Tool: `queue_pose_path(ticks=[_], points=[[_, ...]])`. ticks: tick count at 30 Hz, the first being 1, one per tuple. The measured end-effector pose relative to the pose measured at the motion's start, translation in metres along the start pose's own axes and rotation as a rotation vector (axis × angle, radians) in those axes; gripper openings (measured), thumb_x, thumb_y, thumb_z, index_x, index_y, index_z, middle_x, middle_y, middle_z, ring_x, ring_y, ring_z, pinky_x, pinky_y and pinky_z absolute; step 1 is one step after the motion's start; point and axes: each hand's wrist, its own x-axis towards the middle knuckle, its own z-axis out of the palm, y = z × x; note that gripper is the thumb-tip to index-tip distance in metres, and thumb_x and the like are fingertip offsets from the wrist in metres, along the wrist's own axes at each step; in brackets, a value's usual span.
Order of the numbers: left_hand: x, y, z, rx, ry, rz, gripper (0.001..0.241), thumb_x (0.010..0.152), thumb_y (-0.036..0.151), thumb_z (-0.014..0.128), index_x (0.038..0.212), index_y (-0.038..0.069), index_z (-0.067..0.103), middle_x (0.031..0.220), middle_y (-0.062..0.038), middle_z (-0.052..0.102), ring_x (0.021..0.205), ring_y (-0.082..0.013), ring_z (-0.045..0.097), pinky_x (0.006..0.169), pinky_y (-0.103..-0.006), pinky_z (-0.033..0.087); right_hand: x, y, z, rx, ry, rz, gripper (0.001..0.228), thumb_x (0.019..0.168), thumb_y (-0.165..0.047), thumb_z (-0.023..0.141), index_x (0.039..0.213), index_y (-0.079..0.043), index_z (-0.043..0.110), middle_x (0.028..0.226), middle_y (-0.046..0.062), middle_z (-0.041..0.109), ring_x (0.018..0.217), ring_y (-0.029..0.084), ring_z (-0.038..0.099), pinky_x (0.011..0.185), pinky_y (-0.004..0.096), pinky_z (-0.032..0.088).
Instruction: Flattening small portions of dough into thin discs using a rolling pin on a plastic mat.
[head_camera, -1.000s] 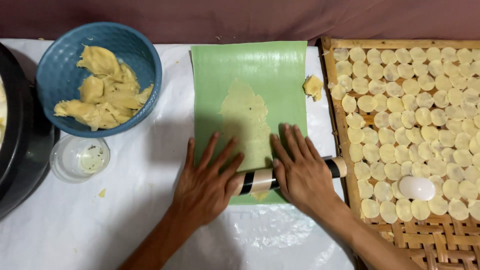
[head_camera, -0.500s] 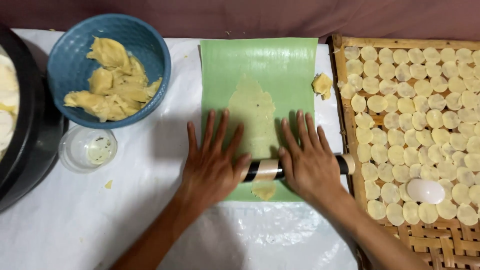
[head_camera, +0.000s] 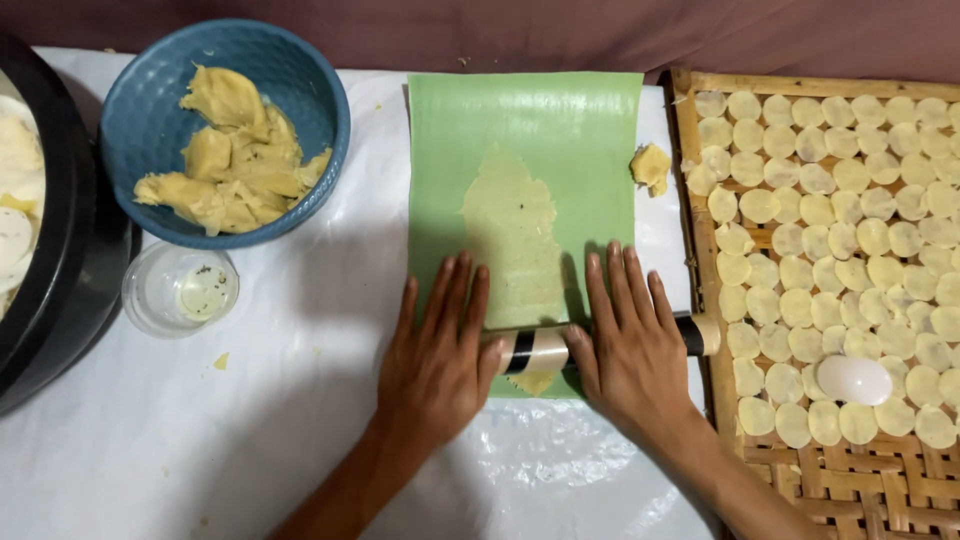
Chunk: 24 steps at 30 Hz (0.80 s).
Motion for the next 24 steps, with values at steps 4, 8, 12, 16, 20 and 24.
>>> queue_pose_path(ticks=[4,8,12,16,20,24], points=[[-0.020,0.011,-0.005,0.002,-0.059,0.015,0.066,0.107,0.044,0.038,0.159,0.002,0.034,0.167,-0.021,0.031,0.156,-0.0337,0.027,0.126,-0.0556,0.015,-0.025,0.000,-0.003,0.011,-0.025,-0.025,0.070,0.107,-0.049,0.028,0.160,-0.003,0.029,0.168,0.023,0.025,0.157,0.035,0.023,0.126,0.046,0.021],[0.011,-0.008,-0.011,-0.094,0.010,0.034,0.073,0.105,0.051,0.042,0.153,-0.004,0.041,0.165,-0.028,0.031,0.154,-0.0431,0.029,0.121,-0.0643,0.023,0.012,-0.002,-0.042,0.290,-0.463,0.311,0.082,0.097,-0.064,0.015,0.163,-0.016,0.010,0.172,0.009,-0.013,0.157,0.031,-0.005,0.118,0.060,0.023],[0.038,-0.024,0.007,0.036,0.091,-0.022,0.066,0.110,0.045,0.040,0.154,-0.004,0.040,0.166,-0.031,0.023,0.155,-0.0451,0.024,0.121,-0.0657,0.026,0.042,0.010,-0.024,0.254,-0.200,0.251,0.080,0.101,-0.062,0.022,0.162,-0.010,0.024,0.170,0.022,0.000,0.156,0.036,0.002,0.120,0.053,0.021],[0.025,-0.017,0.007,0.014,-0.008,-0.042,0.068,0.108,0.044,0.040,0.158,-0.002,0.036,0.168,-0.025,0.021,0.157,-0.0396,0.020,0.126,-0.0600,0.019,0.029,0.006,-0.017,0.177,-0.085,0.092,0.073,0.107,-0.051,0.029,0.162,-0.003,0.025,0.168,0.028,0.013,0.157,0.040,0.007,0.125,0.051,0.014],[-0.007,0.005,-0.007,0.023,0.025,-0.002,0.062,0.104,0.033,0.046,0.154,-0.006,0.042,0.163,-0.024,0.039,0.154,-0.0379,0.032,0.125,-0.0571,0.024,-0.009,-0.001,-0.006,0.013,-0.114,0.058,0.070,0.108,-0.050,0.009,0.162,-0.006,0.016,0.170,0.021,0.010,0.159,0.034,0.007,0.128,0.045,0.009],[-0.039,0.020,-0.004,0.051,0.041,-0.014,0.060,0.105,0.031,0.038,0.153,-0.005,0.044,0.161,-0.022,0.044,0.152,-0.0329,0.038,0.124,-0.0548,0.027,-0.042,-0.004,0.005,-0.039,0.036,-0.014,0.069,0.109,-0.043,0.016,0.158,0.002,0.031,0.164,0.023,0.035,0.156,0.035,0.029,0.129,0.047,0.021]])
